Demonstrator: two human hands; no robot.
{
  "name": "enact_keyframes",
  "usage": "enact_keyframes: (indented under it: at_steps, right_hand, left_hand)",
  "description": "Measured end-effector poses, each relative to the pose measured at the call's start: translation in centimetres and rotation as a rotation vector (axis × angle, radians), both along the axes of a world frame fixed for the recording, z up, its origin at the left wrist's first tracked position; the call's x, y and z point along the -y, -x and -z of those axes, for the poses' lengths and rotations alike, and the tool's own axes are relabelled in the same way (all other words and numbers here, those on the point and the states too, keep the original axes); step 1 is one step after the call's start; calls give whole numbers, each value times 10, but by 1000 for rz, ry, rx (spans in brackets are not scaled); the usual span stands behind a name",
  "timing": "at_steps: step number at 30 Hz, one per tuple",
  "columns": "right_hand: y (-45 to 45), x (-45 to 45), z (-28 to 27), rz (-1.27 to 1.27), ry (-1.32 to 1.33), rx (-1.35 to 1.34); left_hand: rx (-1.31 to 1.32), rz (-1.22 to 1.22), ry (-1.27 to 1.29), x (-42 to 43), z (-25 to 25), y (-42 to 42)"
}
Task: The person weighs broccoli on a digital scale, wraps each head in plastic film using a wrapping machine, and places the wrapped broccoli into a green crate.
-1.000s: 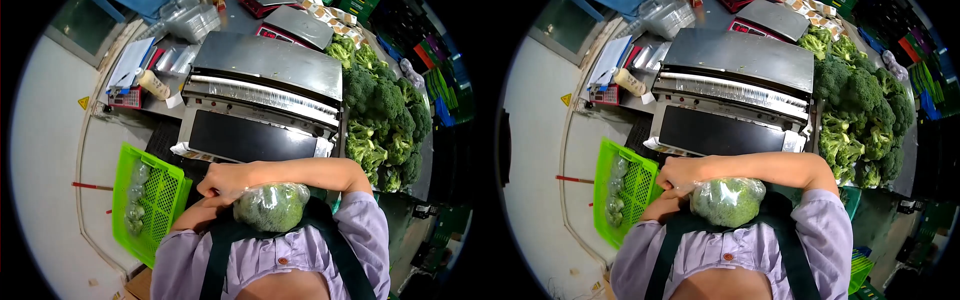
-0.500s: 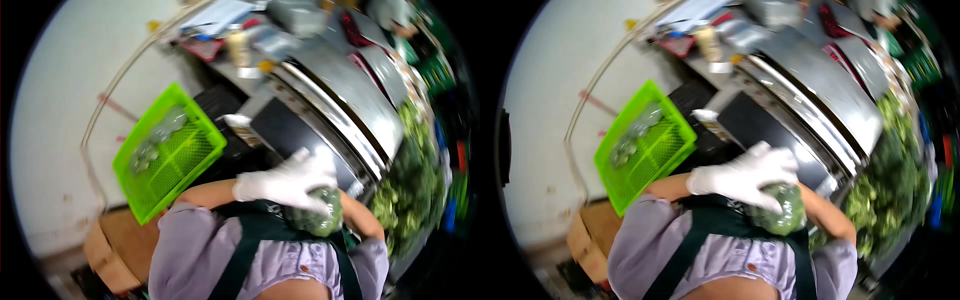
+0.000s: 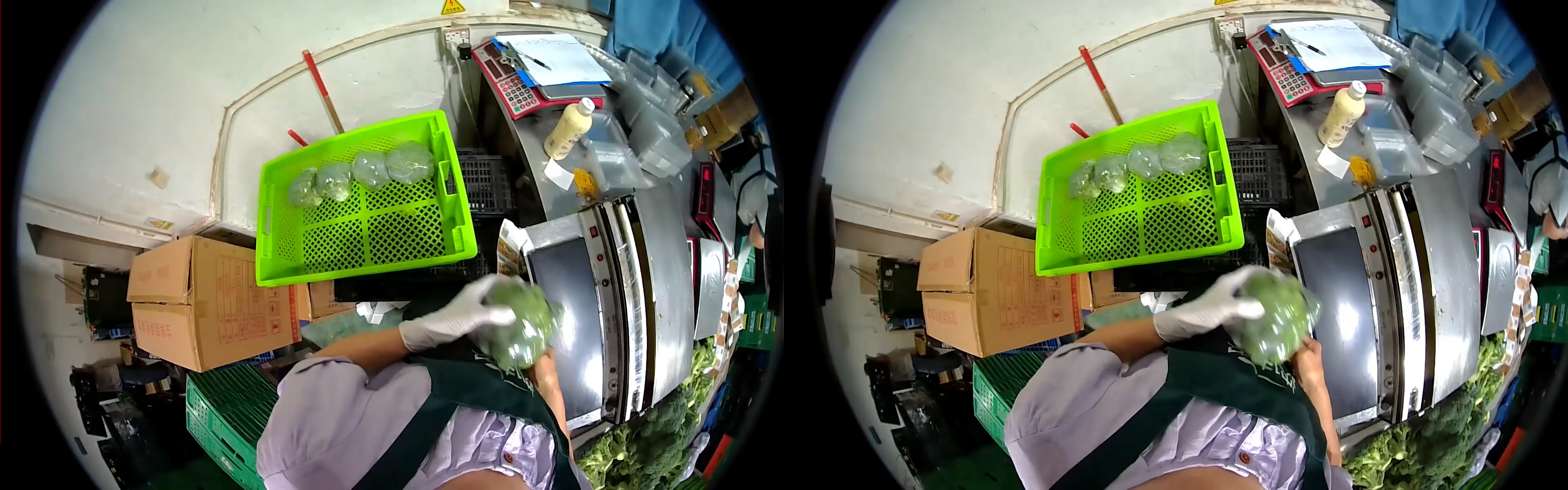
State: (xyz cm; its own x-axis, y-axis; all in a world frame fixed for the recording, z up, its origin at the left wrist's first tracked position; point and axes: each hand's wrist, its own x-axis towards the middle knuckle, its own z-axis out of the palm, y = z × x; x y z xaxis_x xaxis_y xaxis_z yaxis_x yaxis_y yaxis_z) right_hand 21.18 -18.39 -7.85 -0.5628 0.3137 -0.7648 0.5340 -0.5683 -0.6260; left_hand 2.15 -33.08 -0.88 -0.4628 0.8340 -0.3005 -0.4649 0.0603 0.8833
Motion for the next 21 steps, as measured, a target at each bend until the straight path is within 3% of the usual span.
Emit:
enact_keyframes:
  at_steps: [1, 6, 10, 12, 14, 16, 18, 20, 21]
  right_hand:
    - [5, -3, -4, -124, 89, -22]
    - [23, 7, -5, -204, -34, -36]
    - [27, 15, 6, -135, -56, -16]
    - [28, 19, 10, -110, -52, 22]
    - [26, 23, 18, -97, -79, -18]
    - [22, 27, 24, -51, -78, -31]
    - [21, 32, 24, -19, -91, -12]
    - [21, 36, 22, -26, -127, 15]
    - [19, 38, 27, -9, -127, 18]
  left_hand:
    - [69, -106, -57, 9, 5, 18]
    - [187, -578, -106, 51, 48, 137]
    - [73, -876, 209, 72, 124, 216]
    - [73, -860, 249, 68, 160, 239]
    - [-100, -872, 510, 63, 220, 257]
    - [-331, -786, 698, 39, 202, 245]
    - [-257, -751, 769, 42, 266, 264]
    - [-202, -775, 1027, 42, 276, 263]
    - [-215, -819, 948, 41, 272, 261]
